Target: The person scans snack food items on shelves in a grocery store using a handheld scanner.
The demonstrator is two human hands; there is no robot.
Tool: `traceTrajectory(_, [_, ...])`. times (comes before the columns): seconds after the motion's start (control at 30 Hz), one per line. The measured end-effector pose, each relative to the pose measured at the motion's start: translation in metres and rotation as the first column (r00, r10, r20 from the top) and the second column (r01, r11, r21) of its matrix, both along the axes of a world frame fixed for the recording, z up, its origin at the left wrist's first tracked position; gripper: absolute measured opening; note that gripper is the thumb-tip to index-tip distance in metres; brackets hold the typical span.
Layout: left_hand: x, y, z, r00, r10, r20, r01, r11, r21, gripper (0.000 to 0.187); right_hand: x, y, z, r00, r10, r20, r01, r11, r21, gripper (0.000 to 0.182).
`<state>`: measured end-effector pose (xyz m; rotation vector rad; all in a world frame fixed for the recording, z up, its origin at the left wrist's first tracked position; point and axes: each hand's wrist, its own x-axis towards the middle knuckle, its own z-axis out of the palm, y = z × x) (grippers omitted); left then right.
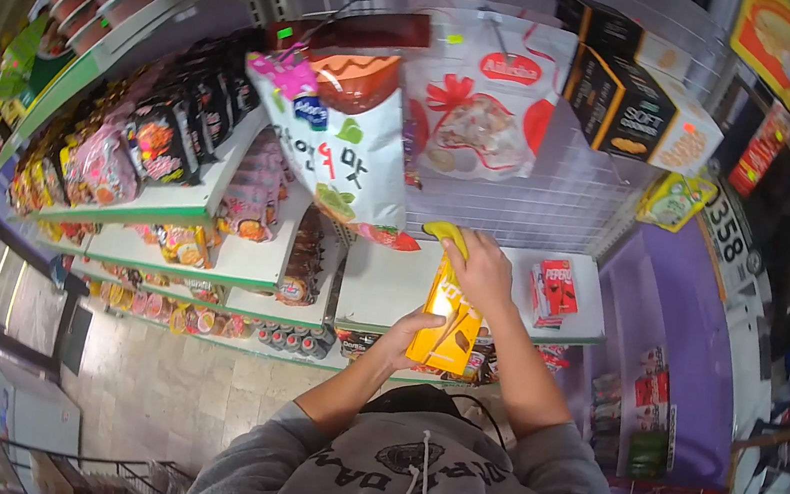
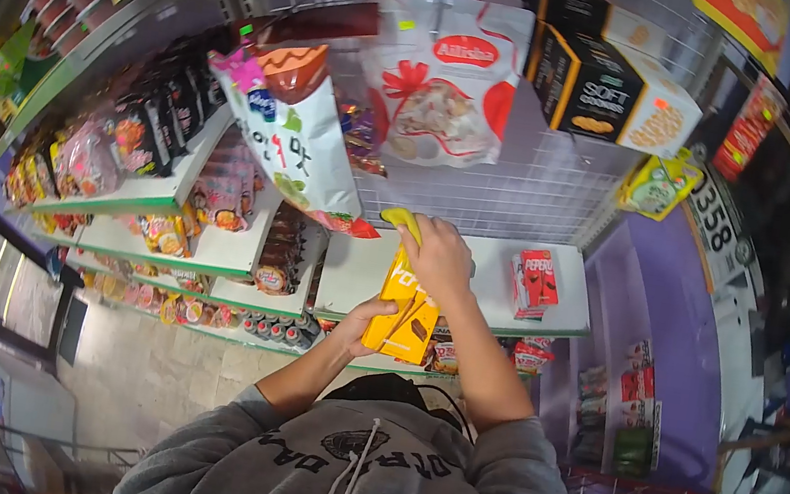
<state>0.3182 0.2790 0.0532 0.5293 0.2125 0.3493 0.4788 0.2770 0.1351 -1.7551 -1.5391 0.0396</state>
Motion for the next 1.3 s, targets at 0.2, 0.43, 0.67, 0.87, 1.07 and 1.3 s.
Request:
traceTrajectory(0.2, [0.015, -0.002, 0.048, 0.991, 0.020, -0.131, 0.033, 0.920, 0.391, 0.061, 0.059, -0.013, 0.005, 0.949, -0.055, -0.310, 0.049, 0.998, -0.028, 0.039])
traceTrajectory(0.43, [0.051, 0.006, 0.030, 0.917, 0.371, -0.149, -0.260, 0.835, 0.484, 0.042, 0.044, -0.046, -0.019, 0.042, 0.433, -0.900, 0.106, 0.894, 0.435, 0.043])
traceTrajectory(0.67, [0.077, 0.025, 0.019, 0.873, 0.466, -0.140, -0.379, 0.832, 0.405, 0.036, -0.006, -0.080, -0.061, -0.444, 0.348, -0.826, 0.148, 0.937, 0.316, 0.047])
traceTrajectory(0.87, [0.096, 0.013, 0.007, 0.937, 0.318, -0.143, -0.245, 0.892, 0.381, 0.038, 0.027, -0.074, -0.048, -0.379, 0.290, -0.879, 0.156, 0.956, 0.248, 0.045])
traceTrajectory(1.07, [0.134, 0.022, -0.044, 0.824, 0.519, -0.226, -0.319, 0.756, 0.572, 0.039, 0.061, -0.057, -0.123, -0.549, 0.236, -0.802, 0.090, 0.971, 0.223, 0.039])
traceTrajectory(1.3, [0.181, 0.061, -0.115, 0.752, 0.539, -0.380, -0.381, 0.825, 0.416, 0.039, 0.114, -0.105, -0.159, -0.598, 0.054, -0.800, 0.038, 0.999, 0.040, 0.041])
